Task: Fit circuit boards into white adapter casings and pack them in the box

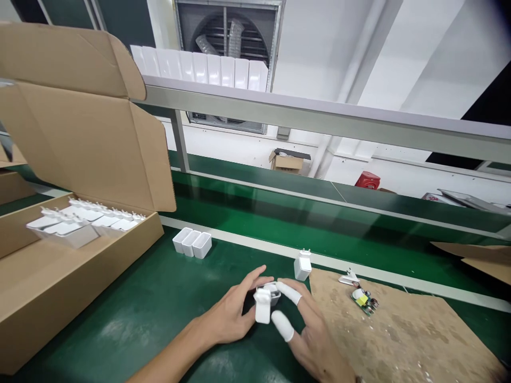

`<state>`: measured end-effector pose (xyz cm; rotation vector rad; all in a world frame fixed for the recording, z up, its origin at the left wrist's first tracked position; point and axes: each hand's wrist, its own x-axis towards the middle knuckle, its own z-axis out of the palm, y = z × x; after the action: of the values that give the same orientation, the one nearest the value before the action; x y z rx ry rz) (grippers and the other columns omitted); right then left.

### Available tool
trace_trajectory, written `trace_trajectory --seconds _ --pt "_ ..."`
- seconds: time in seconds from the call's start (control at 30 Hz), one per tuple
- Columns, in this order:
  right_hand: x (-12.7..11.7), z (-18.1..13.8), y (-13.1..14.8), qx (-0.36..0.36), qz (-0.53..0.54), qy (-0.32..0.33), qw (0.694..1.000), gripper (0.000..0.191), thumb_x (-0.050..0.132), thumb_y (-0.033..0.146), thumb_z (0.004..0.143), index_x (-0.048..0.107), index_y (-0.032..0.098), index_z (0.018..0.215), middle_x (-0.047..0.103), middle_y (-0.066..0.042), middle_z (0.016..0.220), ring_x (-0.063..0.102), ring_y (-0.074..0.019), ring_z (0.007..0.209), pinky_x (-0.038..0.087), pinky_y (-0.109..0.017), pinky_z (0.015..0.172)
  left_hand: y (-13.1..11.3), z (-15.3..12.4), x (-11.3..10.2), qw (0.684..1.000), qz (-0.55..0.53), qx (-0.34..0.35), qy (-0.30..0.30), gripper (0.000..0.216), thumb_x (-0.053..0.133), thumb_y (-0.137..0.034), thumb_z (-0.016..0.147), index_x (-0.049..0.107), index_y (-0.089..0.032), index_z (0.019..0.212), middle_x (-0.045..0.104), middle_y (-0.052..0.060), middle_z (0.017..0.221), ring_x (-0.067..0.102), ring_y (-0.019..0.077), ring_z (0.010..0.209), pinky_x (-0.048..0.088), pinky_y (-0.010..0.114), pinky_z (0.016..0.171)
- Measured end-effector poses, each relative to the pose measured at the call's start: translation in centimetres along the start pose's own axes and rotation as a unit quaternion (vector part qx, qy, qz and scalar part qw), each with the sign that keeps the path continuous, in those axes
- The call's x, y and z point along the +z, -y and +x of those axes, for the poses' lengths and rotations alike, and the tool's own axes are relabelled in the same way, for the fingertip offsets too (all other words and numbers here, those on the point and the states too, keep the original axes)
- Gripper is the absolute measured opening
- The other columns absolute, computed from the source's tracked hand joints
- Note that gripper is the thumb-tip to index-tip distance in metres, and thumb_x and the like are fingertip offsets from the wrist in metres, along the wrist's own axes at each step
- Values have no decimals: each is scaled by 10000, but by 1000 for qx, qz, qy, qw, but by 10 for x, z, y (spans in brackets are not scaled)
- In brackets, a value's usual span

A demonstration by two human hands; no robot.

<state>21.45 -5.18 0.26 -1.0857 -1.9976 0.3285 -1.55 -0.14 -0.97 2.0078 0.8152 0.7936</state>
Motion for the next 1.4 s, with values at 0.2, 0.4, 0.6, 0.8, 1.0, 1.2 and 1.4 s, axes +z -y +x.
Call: trace_trajectory --seconds 0.2,0.4,0.6,0.8,1.0,1.2,1.4 --pt "11 1 -9 -33 -31 62 997 478 487 148 1041 483 283 1499 541 -110 1516 578 -258 1364 538 -438 1130 -4 0 -5 994 -101 -35 -20 702 547 -188 991 235 -292 1611 524 144 1576 545 289 1421 441 571 1187" --pt "15 6 -7 -94 -46 -8 994 371 490 63 1020 563 184 1363 655 -146 1282 692 -228 1127 617 -329 965 -4 -3 -6 995 -82 -49 -27 728 599 -341 1020 193 -330 1624 496 144 1593 506 311 1447 399 616 1197" --pt "14 5 -9 -67 -12 6 998 379 507 54 1007 588 234 1331 630 -122 1283 680 -233 1115 611 -364 950 -3 -2 -4 995 -75 -14 -70 1019 810 -507 865 168 -324 1635 458 156 1599 490 360 1430 384 619 1200" --pt "22 5 -7 -43 -21 14 999 298 477 77 988 609 195 1229 633 -144 1220 687 -266 1044 634 -409 882 4 0 0 994 -62 -28 -85 1047 832 -521 842 163 -326 1623 486 141 1538 549 330 1328 410 594 1177" --pt "20 4 -3 -50 -12 7 999 348 463 71 1010 612 218 1288 623 -134 1248 674 -250 1072 619 -393 919 -1 2 1 994 -68 -25 -80 1020 826 -436 850 158 -331 1614 516 126 1503 556 314 1305 432 566 1142" --pt "23 -2 -10 -22 -22 32 999 349 447 111 1041 523 205 1368 625 -139 1271 674 -255 1113 615 -393 936 -3 7 0 989 -118 -51 -73 752 670 -301 949 247 -329 1570 652 48 1219 652 222 1053 532 448 971" --pt "23 -3 -8 0 -22 46 999 313 434 127 1032 508 217 1322 627 -133 1234 677 -271 1054 625 -435 888 -4 9 -4 989 -119 -66 -63 760 680 -298 932 258 -315 1564 659 52 1229 662 217 1021 538 426 935"
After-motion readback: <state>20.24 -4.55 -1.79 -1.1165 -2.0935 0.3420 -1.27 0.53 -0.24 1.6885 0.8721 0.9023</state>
